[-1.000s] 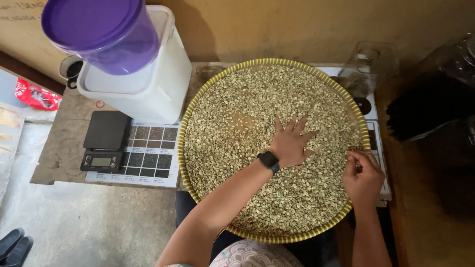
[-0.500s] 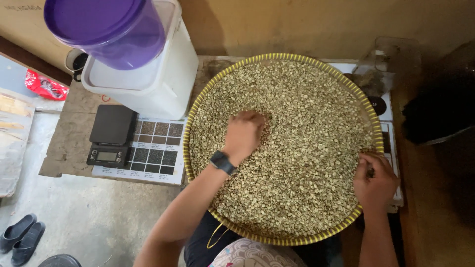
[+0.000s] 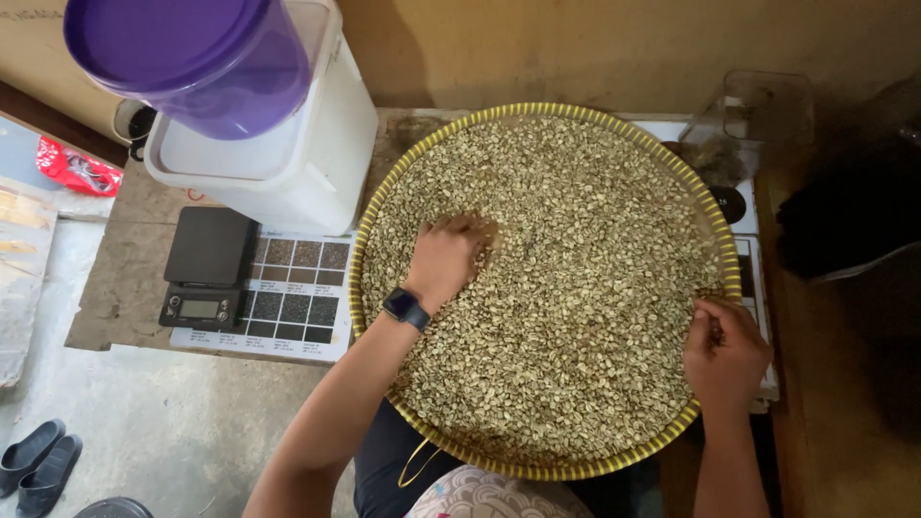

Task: The person sits on the floor and uses both hands to sift through a large woven tray filled with light-colored grains. They repeatedly pick up small handfuls, inspect them, and place them back into the tray, occasionally moving items to the side.

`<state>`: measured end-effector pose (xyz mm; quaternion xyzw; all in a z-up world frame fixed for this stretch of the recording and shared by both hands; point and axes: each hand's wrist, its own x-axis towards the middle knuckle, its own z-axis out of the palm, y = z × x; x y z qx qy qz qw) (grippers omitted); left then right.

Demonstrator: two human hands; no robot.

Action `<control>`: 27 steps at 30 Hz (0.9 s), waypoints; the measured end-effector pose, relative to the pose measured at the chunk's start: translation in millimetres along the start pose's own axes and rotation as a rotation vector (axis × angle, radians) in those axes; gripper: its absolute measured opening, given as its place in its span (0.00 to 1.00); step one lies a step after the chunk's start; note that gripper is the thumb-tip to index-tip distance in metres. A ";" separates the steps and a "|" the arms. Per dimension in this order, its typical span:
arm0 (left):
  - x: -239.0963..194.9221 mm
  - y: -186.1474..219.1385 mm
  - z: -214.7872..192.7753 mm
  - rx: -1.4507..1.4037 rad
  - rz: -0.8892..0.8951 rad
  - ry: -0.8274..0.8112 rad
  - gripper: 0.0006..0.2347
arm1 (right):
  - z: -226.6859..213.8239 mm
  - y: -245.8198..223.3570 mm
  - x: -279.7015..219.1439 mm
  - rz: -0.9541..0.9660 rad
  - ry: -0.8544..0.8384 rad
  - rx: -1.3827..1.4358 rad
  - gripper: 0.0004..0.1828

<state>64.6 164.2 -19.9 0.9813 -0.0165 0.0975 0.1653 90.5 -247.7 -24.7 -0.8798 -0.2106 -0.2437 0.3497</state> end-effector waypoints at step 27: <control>0.4 12.6 -23.3 -0.274 0.248 -0.070 0.02 | 0.3 2.4 -2.8 0.026 -0.007 0.012 0.10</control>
